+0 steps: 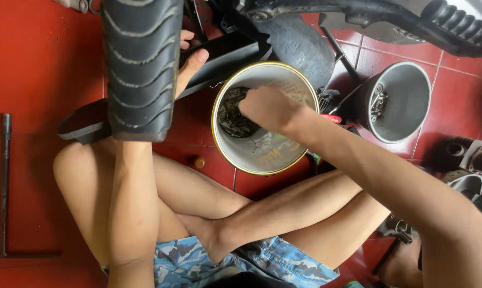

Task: The person sits on the floor and uses a red-handled brush to clean a black motorcycle air filter. They scrub the pleated filter element and the surrounding plastic housing, then brush the motorcycle engine casing.

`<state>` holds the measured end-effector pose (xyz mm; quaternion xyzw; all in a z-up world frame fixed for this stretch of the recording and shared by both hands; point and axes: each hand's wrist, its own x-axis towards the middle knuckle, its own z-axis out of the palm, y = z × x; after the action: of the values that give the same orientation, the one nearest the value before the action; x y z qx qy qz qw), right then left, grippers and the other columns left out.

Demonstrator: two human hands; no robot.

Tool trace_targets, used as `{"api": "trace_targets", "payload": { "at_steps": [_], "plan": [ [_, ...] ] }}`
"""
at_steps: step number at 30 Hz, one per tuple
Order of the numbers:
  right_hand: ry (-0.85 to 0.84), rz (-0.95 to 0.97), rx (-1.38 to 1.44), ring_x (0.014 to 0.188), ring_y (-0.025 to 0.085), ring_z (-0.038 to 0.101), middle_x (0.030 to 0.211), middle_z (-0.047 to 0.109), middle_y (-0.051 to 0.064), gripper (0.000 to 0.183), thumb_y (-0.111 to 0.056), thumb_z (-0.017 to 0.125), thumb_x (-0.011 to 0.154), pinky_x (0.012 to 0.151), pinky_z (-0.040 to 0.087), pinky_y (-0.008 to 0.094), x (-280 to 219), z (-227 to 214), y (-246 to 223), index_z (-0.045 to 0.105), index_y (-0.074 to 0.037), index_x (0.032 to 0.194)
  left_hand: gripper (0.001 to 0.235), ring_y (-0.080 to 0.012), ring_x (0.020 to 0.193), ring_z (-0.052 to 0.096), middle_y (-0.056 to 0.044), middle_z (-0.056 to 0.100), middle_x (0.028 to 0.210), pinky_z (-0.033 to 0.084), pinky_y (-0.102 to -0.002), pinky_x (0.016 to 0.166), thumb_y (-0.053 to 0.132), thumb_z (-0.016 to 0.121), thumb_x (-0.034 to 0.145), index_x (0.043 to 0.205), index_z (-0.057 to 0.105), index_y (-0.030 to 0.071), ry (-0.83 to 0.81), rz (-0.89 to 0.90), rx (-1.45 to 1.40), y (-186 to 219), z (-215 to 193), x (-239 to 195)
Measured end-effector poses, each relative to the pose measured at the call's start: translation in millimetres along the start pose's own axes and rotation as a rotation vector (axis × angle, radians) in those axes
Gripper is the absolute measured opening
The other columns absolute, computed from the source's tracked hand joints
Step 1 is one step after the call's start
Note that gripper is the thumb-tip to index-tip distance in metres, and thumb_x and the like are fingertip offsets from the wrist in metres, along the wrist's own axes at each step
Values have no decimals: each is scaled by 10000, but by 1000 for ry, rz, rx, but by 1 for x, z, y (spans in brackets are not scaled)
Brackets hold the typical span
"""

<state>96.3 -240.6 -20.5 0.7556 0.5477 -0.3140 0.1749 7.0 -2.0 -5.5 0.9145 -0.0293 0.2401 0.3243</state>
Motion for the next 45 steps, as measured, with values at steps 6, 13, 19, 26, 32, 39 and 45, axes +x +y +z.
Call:
{"api": "trace_targets", "payload": {
  "at_steps": [6,13,19,26,32,39,45],
  "plan": [
    [-184,48,-150,763,415,746,836,740,134,357,189,585,740,554,572,724,24,-8,-23,750,-83,903,298,-230,1054,631,-111,673,1126,469,-379,987,302,690,1080,1245,631,61,-146,-231,-266,20,-20,9],
    [434,-19,-303,513,213,670,562,622,-40,310,14,708,696,379,472,333,4,25,1,609,-243,553,340,-211,1034,631,-103,656,1119,432,-370,1014,333,694,1082,1254,623,49,-136,-177,-194,7,-5,5],
    [584,-10,-309,481,181,588,544,539,7,312,68,672,734,375,474,325,0,31,13,537,-180,601,342,-221,1060,630,-113,664,1158,435,-354,1021,288,745,1059,1252,633,29,-153,-147,-192,3,-6,5],
    [277,97,-210,533,243,677,577,602,-2,277,97,684,704,406,511,398,26,44,-3,625,-149,592,406,-171,838,585,-72,669,1092,384,-296,711,420,678,1070,1294,643,83,-207,-216,-173,6,-6,5],
    [236,-32,-53,523,259,579,611,559,78,271,79,639,824,501,498,368,12,36,7,560,-122,660,350,-217,1056,631,-90,667,1175,444,-358,1025,313,736,1057,1258,647,40,-140,-177,-192,5,-10,-2],
    [341,7,-141,369,174,538,414,458,11,452,97,658,872,463,466,256,-24,-12,-2,496,-123,512,397,-239,1100,602,-104,638,1205,428,-398,1030,363,676,1043,1287,615,55,-177,-264,-235,5,-7,-12],
    [330,-19,-28,428,238,647,509,612,84,219,102,645,872,479,575,386,-10,-6,-9,628,-45,710,440,-258,1137,576,-116,614,1230,415,-432,1035,405,625,1031,1311,588,68,-211,-318,-273,3,0,-13]
  ]
}}
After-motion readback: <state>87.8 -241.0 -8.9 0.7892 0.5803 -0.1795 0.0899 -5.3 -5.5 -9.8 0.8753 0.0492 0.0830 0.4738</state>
